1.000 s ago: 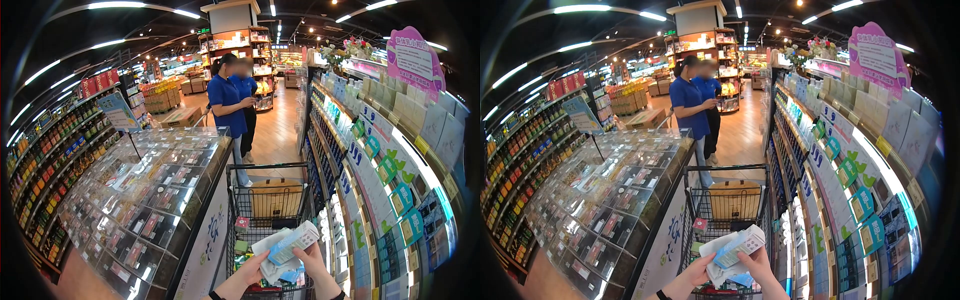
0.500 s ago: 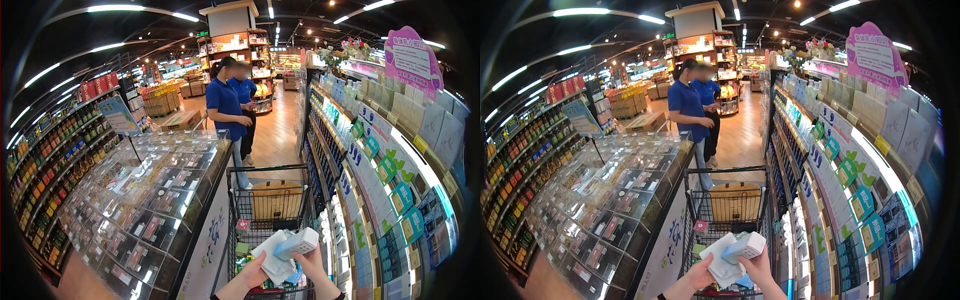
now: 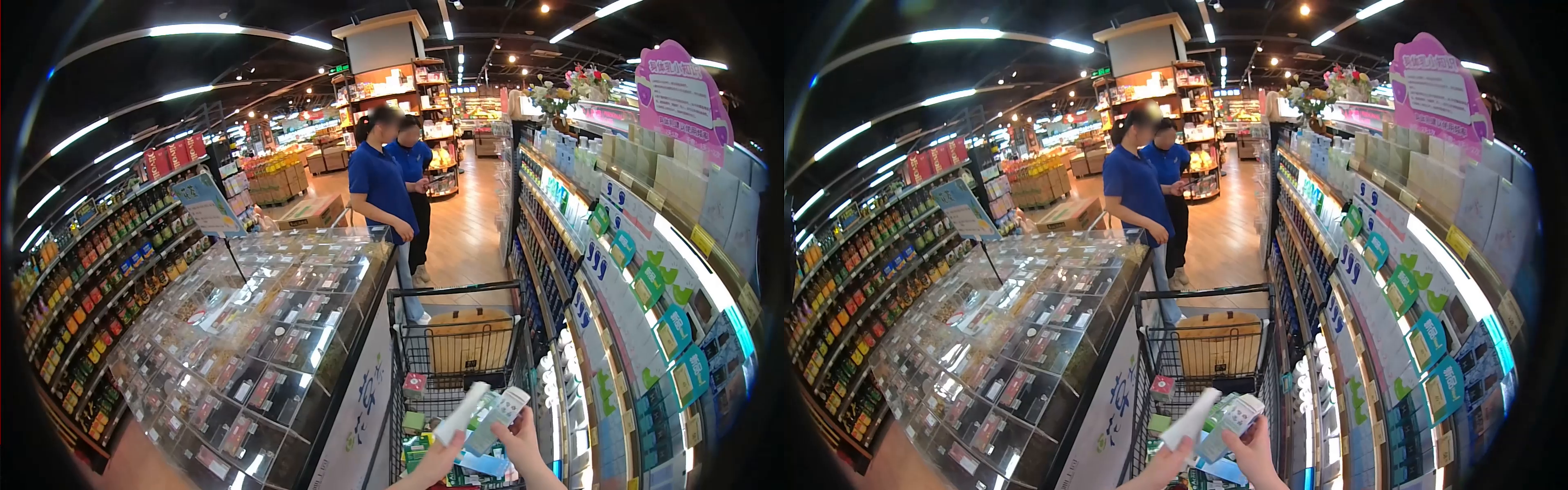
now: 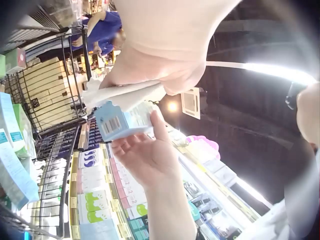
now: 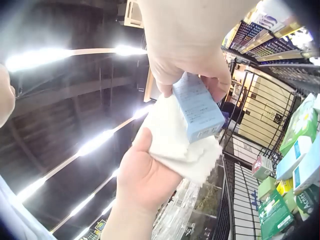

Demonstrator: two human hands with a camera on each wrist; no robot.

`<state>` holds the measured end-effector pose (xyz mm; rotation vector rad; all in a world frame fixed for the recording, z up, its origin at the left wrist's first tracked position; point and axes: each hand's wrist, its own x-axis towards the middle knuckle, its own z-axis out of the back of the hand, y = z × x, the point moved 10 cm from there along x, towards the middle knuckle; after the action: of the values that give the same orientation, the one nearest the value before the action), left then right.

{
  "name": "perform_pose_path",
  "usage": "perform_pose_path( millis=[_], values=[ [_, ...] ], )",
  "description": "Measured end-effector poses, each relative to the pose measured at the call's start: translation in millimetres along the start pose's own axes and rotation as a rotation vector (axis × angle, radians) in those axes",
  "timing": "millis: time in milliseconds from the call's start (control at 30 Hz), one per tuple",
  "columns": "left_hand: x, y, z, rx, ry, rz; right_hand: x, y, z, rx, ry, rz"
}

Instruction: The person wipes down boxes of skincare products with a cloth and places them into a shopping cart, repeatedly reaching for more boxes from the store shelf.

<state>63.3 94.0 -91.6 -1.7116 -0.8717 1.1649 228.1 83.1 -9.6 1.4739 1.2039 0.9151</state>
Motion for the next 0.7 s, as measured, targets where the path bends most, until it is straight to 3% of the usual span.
perform_pose_path(
  millis=[67, 133, 200, 267, 400, 467, 533, 600, 700],
  values=[
    [-16.1, -20.6, -23.8, 0.036, 0.092, -0.072, -1.6, -10.0, -9.3, -0.019, 0.044, -0.064],
    [-24.7, -46.6, -38.1, 0.118, 0.097, -0.337, -1.4, -23.5, -14.0, -0.11, 0.08, -0.154],
    [-10.5, -34.9, -30.5, 0.118, 0.075, -0.315, -1.7, -26.9, -13.8, -0.096, 0.081, -0.194],
    [-0.6, 6.8, -23.0, -0.138, 0.051, 0.118, -1.7, -29.0, -16.9, 0.039, 0.14, -0.167],
    [-19.0, -13.6, -20.5, -0.016, -0.041, 0.28, -6.1, -40.8, -24.7, -0.091, 0.215, -0.165],
    [-13.9, -80.3, -35.3, 0.12, 0.069, -0.487, -6.2, -47.2, -26.8, -0.075, 0.225, -0.142],
    [-12.9, -79.1, -39.5, 0.046, 0.133, -0.446, -6.9, -46.8, -30.0, -0.062, 0.241, -0.081],
    [-21.1, -86.6, -52.1, 0.41, 0.164, -0.669, -2.5, -45.3, -21.9, -0.001, 0.171, -0.055],
    [-30.8, -82.1, -65.7, 0.605, 0.227, -0.69, 5.1, -52.2, -1.2, 0.077, 0.064, -0.141]
  ],
)
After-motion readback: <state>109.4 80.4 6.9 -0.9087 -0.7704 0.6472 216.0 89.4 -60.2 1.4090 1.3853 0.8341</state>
